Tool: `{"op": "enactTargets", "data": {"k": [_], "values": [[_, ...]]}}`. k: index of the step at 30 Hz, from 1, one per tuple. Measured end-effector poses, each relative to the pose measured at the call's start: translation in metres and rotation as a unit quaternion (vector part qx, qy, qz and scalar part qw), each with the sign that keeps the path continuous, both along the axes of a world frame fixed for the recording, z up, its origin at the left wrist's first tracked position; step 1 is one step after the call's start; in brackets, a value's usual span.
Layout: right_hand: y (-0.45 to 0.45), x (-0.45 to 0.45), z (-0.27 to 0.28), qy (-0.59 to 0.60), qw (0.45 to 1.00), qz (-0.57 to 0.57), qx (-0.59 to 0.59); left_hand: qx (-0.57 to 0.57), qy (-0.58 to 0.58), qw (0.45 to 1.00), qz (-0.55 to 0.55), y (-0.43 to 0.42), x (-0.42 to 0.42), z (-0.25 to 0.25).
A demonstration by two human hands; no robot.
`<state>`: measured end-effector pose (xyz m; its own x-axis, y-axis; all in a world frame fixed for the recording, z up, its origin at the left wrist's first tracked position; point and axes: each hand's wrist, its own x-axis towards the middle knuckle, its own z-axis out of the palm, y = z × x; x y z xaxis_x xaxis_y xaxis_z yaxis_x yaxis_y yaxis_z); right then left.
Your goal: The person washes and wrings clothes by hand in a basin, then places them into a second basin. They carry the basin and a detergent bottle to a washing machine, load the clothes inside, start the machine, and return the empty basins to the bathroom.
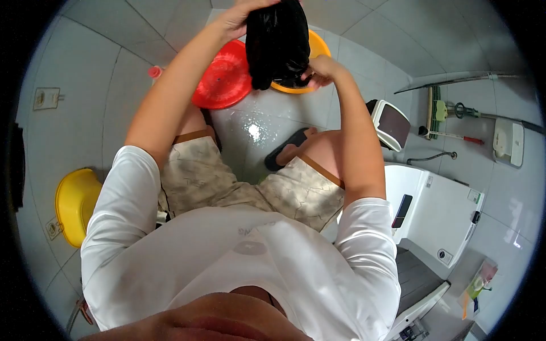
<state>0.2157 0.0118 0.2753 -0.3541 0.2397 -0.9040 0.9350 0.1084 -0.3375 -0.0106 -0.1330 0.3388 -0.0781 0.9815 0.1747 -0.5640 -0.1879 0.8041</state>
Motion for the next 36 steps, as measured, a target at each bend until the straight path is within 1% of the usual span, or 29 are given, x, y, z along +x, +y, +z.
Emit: {"op": "enactTargets", "data": {"k": [1,2,3,4,5,6,7,8,9,11,12,13,14,15,17,18,19,21,22,23,25,26,27,29,30,32,33,35,36], "values": [[0.012,0.002,-0.005,0.068,0.985,0.034,0.157,-0.006,0.033,0.999,0.017,0.001,0.002,0.001],[0.022,0.003,-0.011,0.133,0.939,0.068,0.309,0.001,-0.008,1.0,0.002,0.002,0.004,0.001],[0.022,-0.001,-0.009,0.133,0.939,0.071,0.308,0.002,-0.01,1.0,0.004,0.001,0.007,0.004],[0.023,-0.005,-0.006,0.298,0.9,-0.013,0.317,-0.022,-0.042,0.999,-0.021,0.0,0.011,0.007],[0.023,-0.009,-0.003,0.452,0.829,-0.098,0.314,-0.045,-0.075,0.995,-0.047,-0.001,0.014,0.011],[0.019,-0.016,0.0,0.453,0.829,-0.097,0.315,-0.043,-0.074,0.995,-0.046,0.002,0.014,0.012],[0.014,-0.026,0.001,0.518,0.731,-0.057,0.441,-0.059,-0.072,0.992,-0.087,0.007,0.015,0.01],[0.01,-0.033,0.004,0.568,0.61,-0.015,0.553,-0.075,-0.07,0.987,-0.127,0.01,0.014,0.008],[0.014,-0.04,0.012,0.568,0.61,-0.015,0.553,-0.074,-0.07,0.987,-0.127,0.012,0.015,0.007],[0.026,-0.058,0.023,0.633,0.548,0.05,0.544,-0.097,-0.096,0.978,-0.157,0.015,0.018,0.006],[0.027,-0.063,0.01,0.635,0.548,0.051,0.541,-0.098,-0.097,0.978,-0.154,0.017,0.021,0.005],[0.025,-0.066,-0.013,0.688,0.678,-0.076,0.248,-0.067,-0.085,0.986,-0.126,0.02,0.026,0.005],[0.023,-0.069,-0.026,0.656,0.725,-0.194,-0.074,-0.035,-0.072,0.992,-0.098,0.021,0.029,0.006],[0.012,-0.071,-0.018,0.657,0.725,-0.193,-0.076,-0.036,-0.071,0.992,-0.096,0.021,0.032,0.009],[-0.016,-0.069,0.01,0.591,0.69,-0.324,-0.264,-0.03,-0.093,0.995,-0.004,0.018,0.036,0.014],[-0.011,-0.071,0.01,0.554,0.687,-0.358,-0.305,-0.02,-0.089,0.996,0.016,0.018,0.034,0.013],[-0.018,-0.066,0.025,0.554,0.688,-0.357,-0.306,-0.02,-0.119,0.992,0.043,0.021,0.028,0.011],[-0.029,-0.05,0.051,0.553,0.716,-0.273,-0.327,-0.027,-0.164,0.984,0.071,0.021,0.011,0.017],[-0.022,-0.046,0.051,0.516,0.733,-0.245,-0.369,-0.128,-0.237,0.962,0.041,0.011,0.013,0.032],[-0.02,-0.046,0.045,0.515,0.733,-0.245,-0.369,-0.128,-0.238,0.962,0.041,0.014,0.011,0.028],[-0.037,-0.052,0.056,0.444,0.854,-0.228,-0.146,-0.109,-0.2,0.97,0.088,0.025,0.006,0.015],[-0.043,-0.057,0.062,0.447,0.865,-0.184,-0.135,-0.098,-0.166,0.976,0.104,0.025,0.006,0.008],[-0.05,-0.062,0.065,0.443,0.883,-0.135,-0.078,-0.13,-0.156,0.965,0.167,0.026,0.011,0.008],[-0.063,-0.066,0.072,0.435,0.895,-0.097,-0.008,-0.175,-0.137,0.943,0.248,0.027,0.019,0.005],[-0.065,-0.068,0.07,0.434,0.895,-0.097,-0.007,-0.174,-0.137,0.943,0.247,0.029,0.019,0.0],[-0.067,-0.072,0.06,0.475,0.875,-0.037,0.083,-0.206,-0.057,0.933,0.289,0.031,0.018,-0.011],[-0.069,-0.072,0.056,0.474,0.876,-0.039,0.083,-0.207,-0.057,0.933,0.287,0.036,0.017,-0.022],[-0.071,-0.071,0.045,0.477,0.852,-0.014,0.217,-0.203,0.025,0.932,0.299,0.046,0.016,-0.04],[-0.055,-0.078,0.013,0.462,0.851,0.012,0.249,-0.213,0.045,0.933,0.287,0.036,0.022,-0.029]]}}
